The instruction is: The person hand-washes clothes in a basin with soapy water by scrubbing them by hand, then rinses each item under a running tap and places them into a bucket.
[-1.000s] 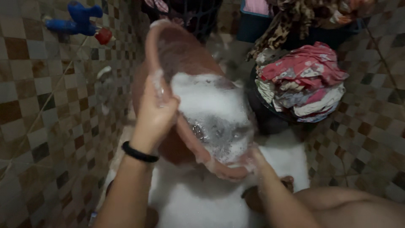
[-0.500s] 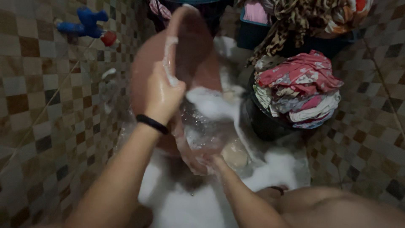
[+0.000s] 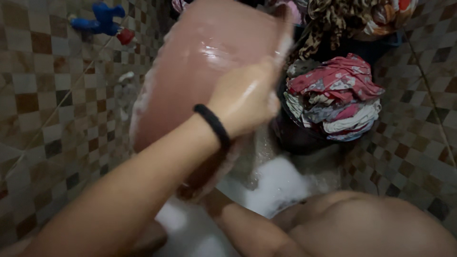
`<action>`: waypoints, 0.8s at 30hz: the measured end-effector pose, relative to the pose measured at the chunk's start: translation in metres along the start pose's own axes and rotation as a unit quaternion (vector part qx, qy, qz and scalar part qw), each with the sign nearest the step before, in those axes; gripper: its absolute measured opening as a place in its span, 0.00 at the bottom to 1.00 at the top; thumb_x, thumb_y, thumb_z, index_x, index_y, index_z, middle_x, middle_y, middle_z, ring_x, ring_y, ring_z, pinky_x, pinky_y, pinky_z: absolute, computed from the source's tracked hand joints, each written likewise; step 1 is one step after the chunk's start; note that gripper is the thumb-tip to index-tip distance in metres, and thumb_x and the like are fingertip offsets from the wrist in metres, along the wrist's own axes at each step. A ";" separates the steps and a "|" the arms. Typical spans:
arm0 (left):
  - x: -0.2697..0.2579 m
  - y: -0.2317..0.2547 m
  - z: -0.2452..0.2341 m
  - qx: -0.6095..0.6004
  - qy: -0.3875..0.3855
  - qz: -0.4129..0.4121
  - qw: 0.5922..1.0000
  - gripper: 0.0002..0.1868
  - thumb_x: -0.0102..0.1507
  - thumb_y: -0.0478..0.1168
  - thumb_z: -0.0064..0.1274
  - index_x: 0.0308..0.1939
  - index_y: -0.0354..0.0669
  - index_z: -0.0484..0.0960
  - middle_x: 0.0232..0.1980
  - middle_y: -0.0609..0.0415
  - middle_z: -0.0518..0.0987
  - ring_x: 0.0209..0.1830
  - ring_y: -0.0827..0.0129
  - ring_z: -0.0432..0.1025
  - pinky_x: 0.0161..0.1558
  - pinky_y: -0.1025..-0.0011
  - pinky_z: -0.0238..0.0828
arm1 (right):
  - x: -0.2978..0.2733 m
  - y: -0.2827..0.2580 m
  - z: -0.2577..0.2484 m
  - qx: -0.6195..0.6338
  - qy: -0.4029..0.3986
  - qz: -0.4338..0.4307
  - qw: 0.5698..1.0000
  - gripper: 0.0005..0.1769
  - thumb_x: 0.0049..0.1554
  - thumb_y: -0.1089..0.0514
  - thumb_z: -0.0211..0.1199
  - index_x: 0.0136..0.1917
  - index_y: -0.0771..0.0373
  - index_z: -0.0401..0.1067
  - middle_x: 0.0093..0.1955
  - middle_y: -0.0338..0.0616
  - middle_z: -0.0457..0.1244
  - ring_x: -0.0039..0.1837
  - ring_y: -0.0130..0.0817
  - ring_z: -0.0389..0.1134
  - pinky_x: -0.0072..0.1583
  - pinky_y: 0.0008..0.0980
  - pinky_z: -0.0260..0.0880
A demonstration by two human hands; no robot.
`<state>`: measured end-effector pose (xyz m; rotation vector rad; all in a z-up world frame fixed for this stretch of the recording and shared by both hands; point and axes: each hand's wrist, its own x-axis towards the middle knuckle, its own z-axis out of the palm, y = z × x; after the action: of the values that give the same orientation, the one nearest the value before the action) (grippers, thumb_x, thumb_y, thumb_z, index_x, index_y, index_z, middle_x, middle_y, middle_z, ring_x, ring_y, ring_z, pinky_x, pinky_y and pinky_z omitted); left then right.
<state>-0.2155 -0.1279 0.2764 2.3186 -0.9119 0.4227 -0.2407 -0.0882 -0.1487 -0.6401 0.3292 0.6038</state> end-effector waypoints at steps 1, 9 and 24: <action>-0.001 0.008 0.003 -0.010 0.018 0.029 0.999 0.14 0.55 0.37 0.54 0.43 0.33 0.74 0.35 0.36 0.81 0.36 0.38 0.76 0.41 0.46 0.73 | -0.002 0.000 0.004 0.002 0.003 -0.008 1.000 0.26 0.60 0.52 0.59 0.68 0.68 0.69 0.60 0.56 0.68 0.58 0.48 0.71 0.60 0.45 0.71; -0.009 0.030 0.004 -0.031 0.047 0.035 0.998 0.15 0.56 0.38 0.54 0.45 0.36 0.75 0.35 0.38 0.82 0.36 0.39 0.76 0.42 0.46 0.72 | -0.003 -0.018 0.012 -0.016 0.011 -0.050 0.999 0.26 0.60 0.52 0.60 0.68 0.65 0.69 0.60 0.54 0.69 0.58 0.48 0.71 0.61 0.45 0.70; -0.098 -0.201 -0.021 -0.142 0.197 -0.224 0.944 0.16 0.59 0.41 0.66 0.42 0.36 0.76 0.37 0.55 0.78 0.37 0.69 0.71 0.40 0.68 0.71 | -0.009 0.014 -0.122 -0.223 0.269 -0.114 0.930 0.24 0.60 0.51 0.61 0.67 0.61 0.68 0.60 0.51 0.69 0.59 0.49 0.71 0.62 0.45 0.70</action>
<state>-0.1466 0.0525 0.1605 1.9905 -0.2204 0.4961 -0.2690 -0.1618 -0.2437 -1.2717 0.6274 0.2649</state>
